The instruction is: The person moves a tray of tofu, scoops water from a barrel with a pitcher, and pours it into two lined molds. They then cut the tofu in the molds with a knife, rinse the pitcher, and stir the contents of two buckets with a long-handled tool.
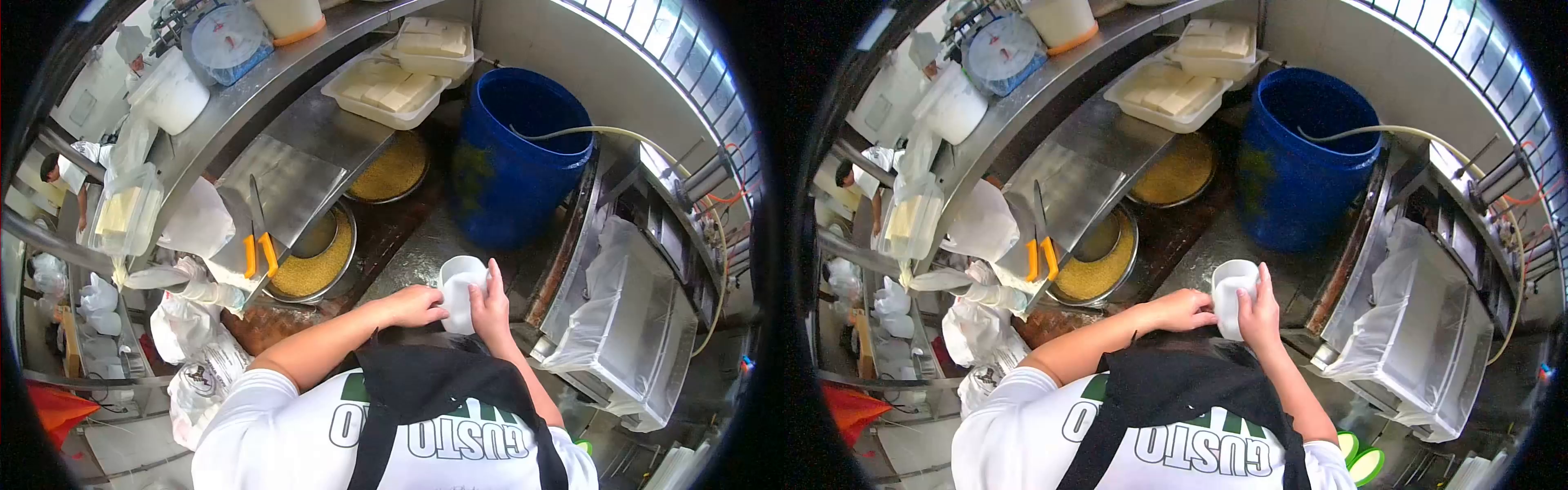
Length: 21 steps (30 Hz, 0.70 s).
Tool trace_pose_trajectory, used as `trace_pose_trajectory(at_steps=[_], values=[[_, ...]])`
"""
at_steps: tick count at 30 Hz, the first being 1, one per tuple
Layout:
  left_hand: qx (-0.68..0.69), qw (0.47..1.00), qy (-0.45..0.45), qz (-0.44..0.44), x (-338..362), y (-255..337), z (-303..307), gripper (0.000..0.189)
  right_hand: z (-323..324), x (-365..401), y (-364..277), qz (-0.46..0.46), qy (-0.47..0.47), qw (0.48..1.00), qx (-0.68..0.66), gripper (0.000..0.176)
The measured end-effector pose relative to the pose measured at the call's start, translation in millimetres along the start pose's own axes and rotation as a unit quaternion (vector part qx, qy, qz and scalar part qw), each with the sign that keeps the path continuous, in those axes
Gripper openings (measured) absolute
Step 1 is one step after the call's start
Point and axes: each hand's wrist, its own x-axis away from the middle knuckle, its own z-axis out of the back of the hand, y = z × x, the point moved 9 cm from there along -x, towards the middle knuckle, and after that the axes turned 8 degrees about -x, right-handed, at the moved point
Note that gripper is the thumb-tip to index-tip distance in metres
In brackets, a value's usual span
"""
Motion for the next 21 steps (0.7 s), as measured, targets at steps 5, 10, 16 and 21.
trace_pose_trajectory(at_steps=[5,10,16,21], values=[[0.009,0.997,-0.034,0.069,38.3,-28.9,2.0,0.039,16.2,7.7,-31.7,0.016,-0.062,0.985,0.16,0.063],[0.068,0.989,0.016,0.133,59.5,-100.9,-16.8,0.045,-55.8,-9.0,-41.4,-0.011,-0.218,0.931,0.293,0.061],[0.503,0.752,0.213,0.37,104.6,-216.6,-35.4,0.042,-233.3,-41.8,-80.9,0.087,-0.426,0.811,0.391,0.046],[0.511,0.667,0.391,0.376,157.3,-250.1,23.2,0.026,-232.1,-115.9,-210.4,0.113,-0.293,0.861,0.401,0.035]])
